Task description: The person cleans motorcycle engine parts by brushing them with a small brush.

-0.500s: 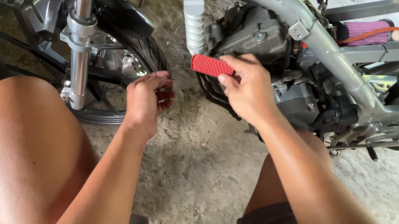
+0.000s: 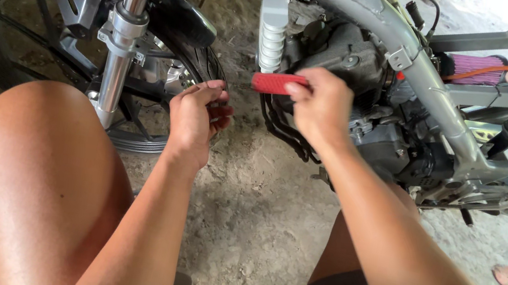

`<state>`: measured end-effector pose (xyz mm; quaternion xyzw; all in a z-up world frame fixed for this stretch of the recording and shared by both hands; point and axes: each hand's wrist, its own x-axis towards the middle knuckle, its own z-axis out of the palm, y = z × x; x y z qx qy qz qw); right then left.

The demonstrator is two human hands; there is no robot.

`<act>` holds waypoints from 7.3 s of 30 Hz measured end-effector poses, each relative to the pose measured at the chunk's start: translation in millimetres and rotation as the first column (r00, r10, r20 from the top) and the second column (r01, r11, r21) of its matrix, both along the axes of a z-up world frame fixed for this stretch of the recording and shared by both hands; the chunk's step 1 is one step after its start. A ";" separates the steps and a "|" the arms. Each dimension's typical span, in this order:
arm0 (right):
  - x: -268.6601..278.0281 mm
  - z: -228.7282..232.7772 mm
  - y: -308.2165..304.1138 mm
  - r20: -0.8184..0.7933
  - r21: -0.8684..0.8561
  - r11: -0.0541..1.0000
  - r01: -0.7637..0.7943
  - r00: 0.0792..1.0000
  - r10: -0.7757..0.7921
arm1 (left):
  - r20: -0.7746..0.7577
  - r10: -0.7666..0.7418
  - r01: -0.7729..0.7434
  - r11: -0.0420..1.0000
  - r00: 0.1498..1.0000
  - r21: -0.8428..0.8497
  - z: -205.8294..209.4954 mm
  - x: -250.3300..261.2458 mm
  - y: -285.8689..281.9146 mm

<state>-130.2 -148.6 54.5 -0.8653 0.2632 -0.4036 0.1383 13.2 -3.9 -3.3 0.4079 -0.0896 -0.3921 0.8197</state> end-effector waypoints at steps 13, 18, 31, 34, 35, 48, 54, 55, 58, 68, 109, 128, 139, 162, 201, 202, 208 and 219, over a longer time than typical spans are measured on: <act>3.2 -1.6 0.1 0.035 0.085 0.996 0.011 0.999 -0.014 | 0.014 0.013 -0.013 1.000 1.000 0.016 9.6 -0.3 7.1; -0.3 -3.6 1.3 0.080 0.317 0.943 -0.098 0.994 0.076 | 0.022 0.015 -0.016 1.000 1.000 0.021 10.1 -1.9 8.0; -6.7 -8.4 -4.2 0.128 0.296 0.950 -0.102 0.990 0.066 | 0.022 0.021 -0.021 1.000 1.000 -0.005 2.6 1.1 3.6; 15.5 -10.2 4.0 0.024 0.151 0.984 -0.096 0.995 0.093 | 0.020 0.012 -0.013 0.999 1.000 0.032 3.5 0.1 3.2; 17.0 -11.4 4.5 0.020 0.137 0.988 -0.073 0.997 0.070 | 0.022 0.013 -0.014 1.000 1.000 0.023 3.1 -0.1 2.9; 25.3 -14.5 16.1 -0.016 0.094 0.994 -0.059 0.998 0.060 | 0.019 0.007 -0.007 1.000 1.000 0.020 7.4 -5.1 6.5; -21.9 -8.5 -1.9 0.100 0.263 0.964 0.039 0.993 -0.067 | 0.012 0.013 -0.013 0.999 1.000 0.035 7.8 -6.1 5.9; -23.7 -8.2 -1.8 0.093 0.265 0.964 0.039 0.994 -0.066 | 0.005 0.014 -0.015 0.999 1.000 0.037 5.8 -7.1 5.6; -25.2 -0.5 -1.4 0.087 0.254 0.967 0.014 0.995 -0.037 | 0.001 0.013 -0.013 1.000 1.000 -0.021 5.1 -7.0 0.3; -24.1 -25.7 55.3 0.053 -0.016 0.995 -0.100 0.993 0.101 | -0.002 -0.105 0.105 0.993 0.994 0.062 17.0 -70.0 -22.4; -60.8 -18.2 56.4 -0.200 0.160 0.987 0.015 0.980 0.018 | 0.459 0.300 -0.436 0.872 0.836 0.224 24.0 -42.2 -79.9; -80.6 -16.7 50.4 -0.205 0.190 0.979 0.071 0.978 -0.031 | 0.326 0.342 -0.401 0.906 0.881 0.133 11.9 -48.4 -85.6; -80.3 -16.4 47.1 -0.150 0.207 0.977 0.042 0.989 -0.010 | 0.212 0.270 -0.307 0.938 0.939 0.163 13.7 -33.8 -101.0; -80.9 -26.7 45.6 -0.174 0.260 0.965 0.029 0.985 0.018 | 0.451 0.366 -0.464 0.877 0.814 0.125 22.3 -33.9 -87.1; -76.0 -18.0 59.2 -0.331 0.232 0.971 0.064 0.943 0.017 | 0.200 0.491 -0.520 0.844 0.848 0.130 43.4 -42.2 -91.2; -76.8 -17.1 58.1 -0.327 0.230 0.971 0.065 0.945 0.014 | 0.203 0.490 -0.519 0.846 0.848 0.125 43.0 -45.3 -90.8; -78.9 -21.8 54.6 -0.333 0.252 0.965 0.068 0.943 0.021 | 0.271 0.537 -0.567 0.823 0.799 0.038 36.3 -84.1 -66.3; -79.5 -16.6 58.0 -0.369 0.298 0.944 0.144 0.929 -0.025 | 0.289 0.523 -0.560 0.826 0.802 0.058 39.2 -83.2 -63.9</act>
